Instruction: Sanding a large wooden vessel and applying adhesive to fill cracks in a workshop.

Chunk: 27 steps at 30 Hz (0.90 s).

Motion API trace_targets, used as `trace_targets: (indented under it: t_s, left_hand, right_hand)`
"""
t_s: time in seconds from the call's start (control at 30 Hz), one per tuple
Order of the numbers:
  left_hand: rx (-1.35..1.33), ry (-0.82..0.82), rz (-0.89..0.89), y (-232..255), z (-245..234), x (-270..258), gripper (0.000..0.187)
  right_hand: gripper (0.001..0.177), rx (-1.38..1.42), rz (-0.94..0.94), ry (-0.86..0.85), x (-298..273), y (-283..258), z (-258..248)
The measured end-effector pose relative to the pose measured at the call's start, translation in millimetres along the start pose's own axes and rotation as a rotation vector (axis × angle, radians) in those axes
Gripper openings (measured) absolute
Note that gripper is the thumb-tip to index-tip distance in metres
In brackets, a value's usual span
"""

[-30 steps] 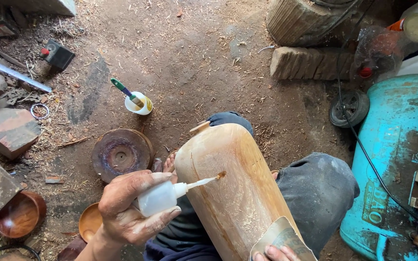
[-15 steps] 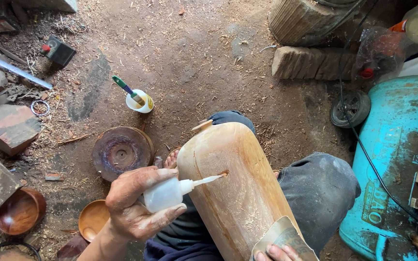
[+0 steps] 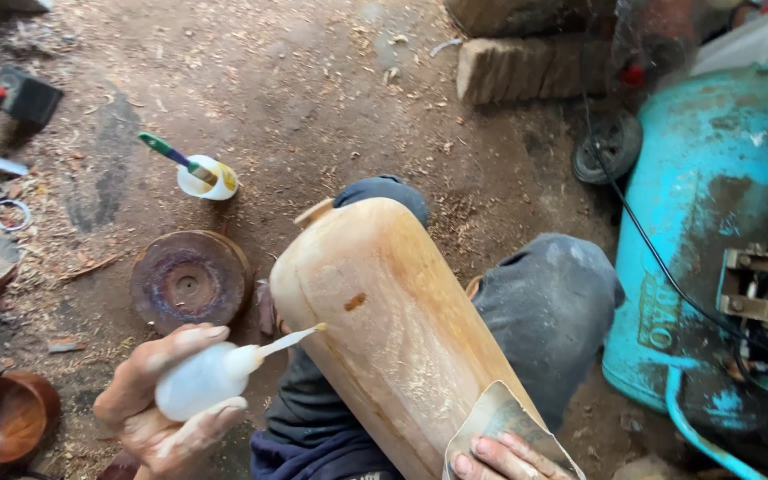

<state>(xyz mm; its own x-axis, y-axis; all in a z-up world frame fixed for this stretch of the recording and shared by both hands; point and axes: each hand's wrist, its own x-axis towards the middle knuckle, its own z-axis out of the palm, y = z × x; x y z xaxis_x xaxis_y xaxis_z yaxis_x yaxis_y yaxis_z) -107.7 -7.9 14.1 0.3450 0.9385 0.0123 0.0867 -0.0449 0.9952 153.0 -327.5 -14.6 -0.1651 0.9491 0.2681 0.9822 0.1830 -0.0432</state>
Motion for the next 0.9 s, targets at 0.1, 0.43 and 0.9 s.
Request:
trace_targets:
  t_s: [0.1,0.43,0.9]
  left_hand:
    - [0.041,0.012,-0.068,-6.6,-7.3,-7.5,0.072]
    - [-0.003,0.020,-0.072,-7.8,5.2,-18.9,0.073]
    - [-0.046,-0.050,-0.043,3.6,15.6,-36.4,0.068]
  right_hand:
    - [0.037,0.130,0.035,-0.103,-9.9,3.4,-13.5]
    - [0.031,0.483,-0.018,-0.145,136.0,38.2,-54.7]
    - [0.027,1.365,0.121,-0.170,221.9,115.8,-35.1]
